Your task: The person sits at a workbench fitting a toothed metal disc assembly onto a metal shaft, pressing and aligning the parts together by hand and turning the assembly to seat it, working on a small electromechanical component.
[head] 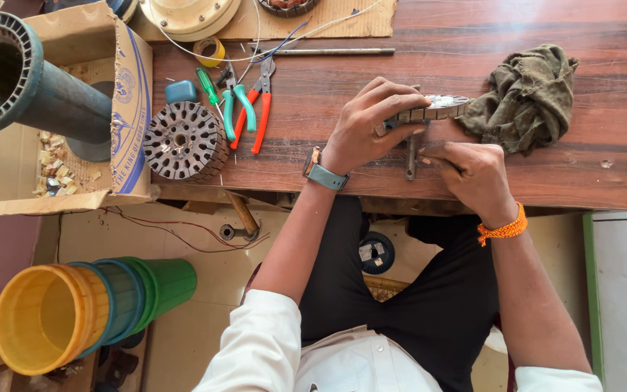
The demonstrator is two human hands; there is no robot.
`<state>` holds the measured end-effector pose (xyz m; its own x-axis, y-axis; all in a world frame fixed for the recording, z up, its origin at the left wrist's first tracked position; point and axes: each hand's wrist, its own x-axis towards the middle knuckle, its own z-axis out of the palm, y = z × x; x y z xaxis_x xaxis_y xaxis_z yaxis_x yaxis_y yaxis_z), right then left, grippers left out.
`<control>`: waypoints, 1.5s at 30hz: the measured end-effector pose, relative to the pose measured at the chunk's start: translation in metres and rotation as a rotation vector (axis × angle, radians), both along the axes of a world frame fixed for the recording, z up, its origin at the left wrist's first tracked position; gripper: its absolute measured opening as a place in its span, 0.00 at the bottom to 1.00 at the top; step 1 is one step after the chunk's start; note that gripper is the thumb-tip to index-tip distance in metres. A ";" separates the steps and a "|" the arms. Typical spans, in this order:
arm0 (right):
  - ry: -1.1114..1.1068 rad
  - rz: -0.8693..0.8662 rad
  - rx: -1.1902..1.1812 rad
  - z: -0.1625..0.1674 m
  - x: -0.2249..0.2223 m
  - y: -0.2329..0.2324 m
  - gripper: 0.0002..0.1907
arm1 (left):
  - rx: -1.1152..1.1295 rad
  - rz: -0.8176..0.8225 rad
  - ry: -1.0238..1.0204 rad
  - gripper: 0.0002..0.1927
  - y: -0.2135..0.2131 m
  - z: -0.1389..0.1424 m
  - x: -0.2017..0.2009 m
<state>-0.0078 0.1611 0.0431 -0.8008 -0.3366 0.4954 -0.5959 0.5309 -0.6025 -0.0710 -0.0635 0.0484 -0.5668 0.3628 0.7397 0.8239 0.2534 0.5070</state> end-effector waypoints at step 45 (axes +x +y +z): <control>-0.079 0.055 -0.120 0.011 0.002 0.002 0.08 | -0.002 0.027 -0.037 0.22 0.001 -0.002 -0.003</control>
